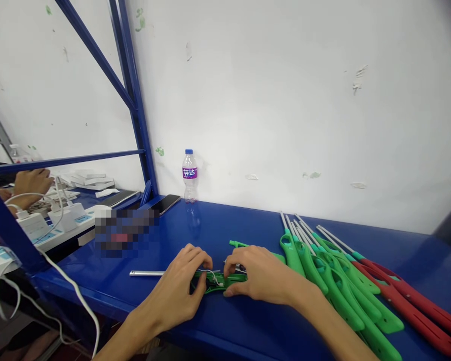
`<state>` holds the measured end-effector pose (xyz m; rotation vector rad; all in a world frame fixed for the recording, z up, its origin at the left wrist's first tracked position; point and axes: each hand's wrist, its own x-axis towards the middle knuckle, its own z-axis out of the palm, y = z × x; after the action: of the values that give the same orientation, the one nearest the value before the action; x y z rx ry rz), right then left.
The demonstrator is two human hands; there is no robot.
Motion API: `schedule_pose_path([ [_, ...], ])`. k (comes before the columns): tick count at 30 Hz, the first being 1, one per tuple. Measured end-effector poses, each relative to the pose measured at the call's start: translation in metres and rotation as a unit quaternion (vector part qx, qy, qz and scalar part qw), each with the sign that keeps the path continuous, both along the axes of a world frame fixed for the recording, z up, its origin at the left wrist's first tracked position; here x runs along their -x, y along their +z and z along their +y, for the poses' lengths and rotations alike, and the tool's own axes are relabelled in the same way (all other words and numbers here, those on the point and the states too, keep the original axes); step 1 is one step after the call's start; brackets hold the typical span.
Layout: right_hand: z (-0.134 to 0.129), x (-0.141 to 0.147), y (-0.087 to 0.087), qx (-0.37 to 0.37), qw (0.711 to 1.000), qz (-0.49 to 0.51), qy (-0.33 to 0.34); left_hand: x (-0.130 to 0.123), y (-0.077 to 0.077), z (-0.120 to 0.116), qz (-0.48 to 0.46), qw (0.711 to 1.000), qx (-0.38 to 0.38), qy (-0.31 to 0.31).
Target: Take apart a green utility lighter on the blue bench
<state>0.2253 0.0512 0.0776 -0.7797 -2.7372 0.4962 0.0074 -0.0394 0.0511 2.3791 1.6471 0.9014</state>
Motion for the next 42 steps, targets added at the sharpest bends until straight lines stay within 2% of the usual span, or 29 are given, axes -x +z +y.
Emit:
schedule_pose_path([
  [11,-0.002,-0.002,0.006,0.006,1.000,0.014,-0.002,0.004,-0.006,0.004,-0.008,1.000,-0.002,0.023],
  [17,0.004,-0.001,0.001,-0.029,0.999,0.006,-0.013,0.003,-0.006,0.004,-0.006,0.999,0.024,0.027],
  [23,0.006,-0.001,-0.002,-0.048,0.999,0.008,-0.023,0.003,-0.009,0.007,0.001,0.999,0.013,0.037],
  [29,0.003,0.000,0.004,-0.027,0.998,0.053,-0.017,0.004,-0.009,0.006,-0.011,0.999,-0.004,0.042],
  [42,0.003,0.000,0.005,0.002,0.995,0.074,-0.066,0.007,-0.014,0.007,-0.016,0.999,0.015,0.043],
])
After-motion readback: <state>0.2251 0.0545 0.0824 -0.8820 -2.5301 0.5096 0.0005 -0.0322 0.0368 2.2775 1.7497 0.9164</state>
